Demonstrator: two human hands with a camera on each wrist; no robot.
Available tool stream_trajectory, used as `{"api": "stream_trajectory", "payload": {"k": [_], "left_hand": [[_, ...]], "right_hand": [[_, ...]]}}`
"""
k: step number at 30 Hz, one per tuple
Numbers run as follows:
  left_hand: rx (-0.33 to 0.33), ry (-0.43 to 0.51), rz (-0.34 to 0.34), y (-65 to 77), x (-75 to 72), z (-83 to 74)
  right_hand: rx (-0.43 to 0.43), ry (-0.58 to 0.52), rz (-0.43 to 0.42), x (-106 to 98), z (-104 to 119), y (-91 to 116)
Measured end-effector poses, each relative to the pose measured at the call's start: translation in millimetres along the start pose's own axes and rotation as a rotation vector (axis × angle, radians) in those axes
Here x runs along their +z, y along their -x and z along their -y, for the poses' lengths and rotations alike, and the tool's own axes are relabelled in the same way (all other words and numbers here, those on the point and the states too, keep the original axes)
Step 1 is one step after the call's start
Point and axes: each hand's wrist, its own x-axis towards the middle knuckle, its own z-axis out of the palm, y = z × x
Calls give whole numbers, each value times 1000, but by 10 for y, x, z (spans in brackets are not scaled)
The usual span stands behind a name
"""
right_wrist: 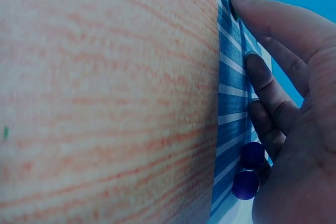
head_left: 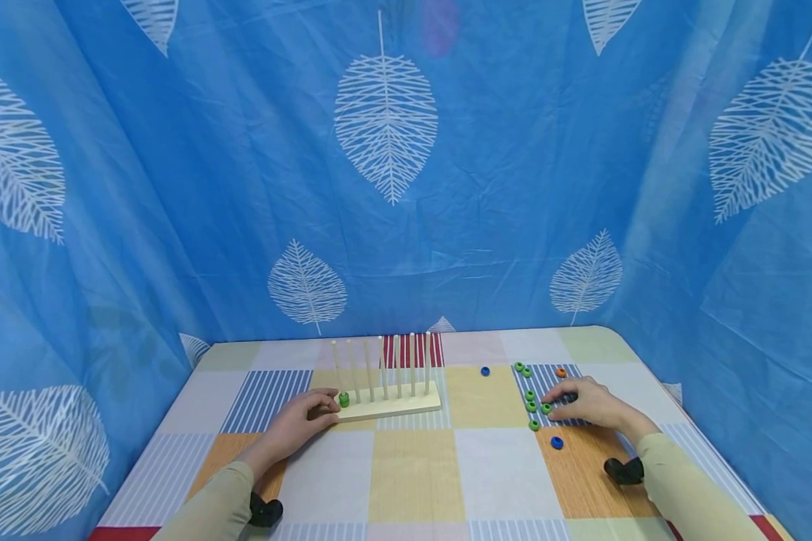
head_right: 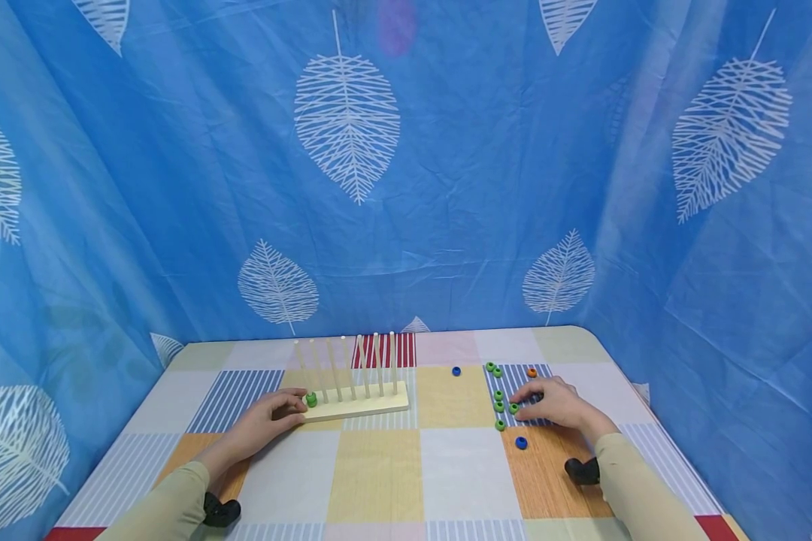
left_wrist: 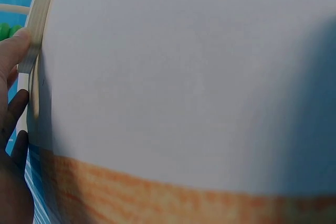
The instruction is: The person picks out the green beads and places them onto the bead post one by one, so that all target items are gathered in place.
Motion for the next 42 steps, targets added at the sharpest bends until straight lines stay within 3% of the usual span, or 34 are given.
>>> {"api": "stream_trajectory", "payload": {"k": [42], "left_hand": [[3,14,6,-8,-5,-13]], "right_hand": [[6,-6,-11,9,1,-12]]}}
